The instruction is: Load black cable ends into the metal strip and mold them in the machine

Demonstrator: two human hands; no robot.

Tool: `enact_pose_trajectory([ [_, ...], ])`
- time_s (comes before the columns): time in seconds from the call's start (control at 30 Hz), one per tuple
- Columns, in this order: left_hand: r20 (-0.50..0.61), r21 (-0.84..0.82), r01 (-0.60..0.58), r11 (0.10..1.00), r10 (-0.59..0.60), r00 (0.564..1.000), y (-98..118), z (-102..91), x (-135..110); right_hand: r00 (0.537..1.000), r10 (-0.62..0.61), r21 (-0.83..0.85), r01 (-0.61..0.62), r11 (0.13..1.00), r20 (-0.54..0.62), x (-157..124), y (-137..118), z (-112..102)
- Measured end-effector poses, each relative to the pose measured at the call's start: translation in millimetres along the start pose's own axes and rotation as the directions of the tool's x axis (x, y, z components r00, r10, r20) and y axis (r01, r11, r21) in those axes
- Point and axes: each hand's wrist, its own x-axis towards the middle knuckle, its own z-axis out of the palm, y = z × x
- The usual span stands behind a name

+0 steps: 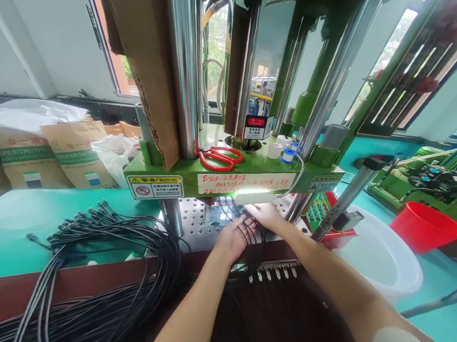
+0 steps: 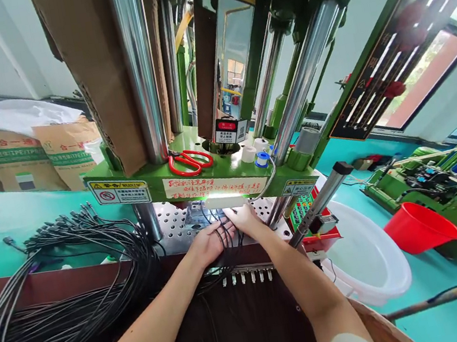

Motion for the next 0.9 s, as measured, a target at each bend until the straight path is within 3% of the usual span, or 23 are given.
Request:
enact_pose_trajectory([
  [0.1,0.006,0.025,0.001,1.000,-0.001,1.000,1,1.3,-2,0.977,-0.212,-0.150,0.208,0.967,-0.015,-60,3,-32],
  [0.17,-0.009,0.034,0.008,0.999,-0.008,1.000,0,1.4,-3,0.958,-0.260,-0.311,0.211,0.926,-0.123,-110,13,-61],
  [0.23,-0.025,0.039,0.010,0.999,-0.009,1.000,0,1.1,-2,0.942,-0.152,-0.394,0.023,0.919,-0.299,-164,33,-94],
  [0.33,-0.037,0.048,0.018,0.999,-0.016,0.999,0,1.3,-2,0.848,-0.017,-0.507,-0.300,0.808,-0.529,-246,82,-142],
  [0.37,-0.038,0.051,0.022,0.998,-0.020,0.999,-1,1.6,-2,0.835,0.020,-0.567,-0.391,0.725,-0.550,-271,101,-156],
  [0.43,-0.043,0.061,0.023,0.998,-0.021,0.999,-1,2.4,-3,0.865,0.108,-0.694,-0.463,0.552,-0.490,-313,134,-176],
  [0.5,-0.042,0.076,0.022,0.997,-0.019,0.999,-2,3.1,-4,0.849,0.139,-0.728,-0.512,0.456,-0.510,-334,150,-186],
  [0.57,-0.039,0.089,0.020,0.996,-0.016,0.999,-2,3.4,-5,0.848,0.158,-0.696,-0.510,0.506,-0.507,-327,143,-185],
  [0.63,-0.039,0.092,0.021,0.996,-0.018,0.999,-2,3.7,-5,0.886,0.203,-0.590,-0.434,0.681,-0.417,-294,115,-171],
  [0.7,-0.041,0.094,0.029,0.995,-0.025,0.999,-2,4.3,-6,0.941,0.230,-0.436,-0.321,0.841,-0.248,-240,78,-146],
  [0.8,-0.030,0.094,0.035,0.995,-0.032,0.999,-1,5.5,-8,0.987,0.161,-0.157,-0.158,0.975,0.009,-142,34,-94],
  [0.9,-0.004,0.084,0.024,0.996,-0.023,1.000,0,5.4,-9,0.986,0.164,0.052,-0.162,0.985,-0.039,-55,21,-47],
])
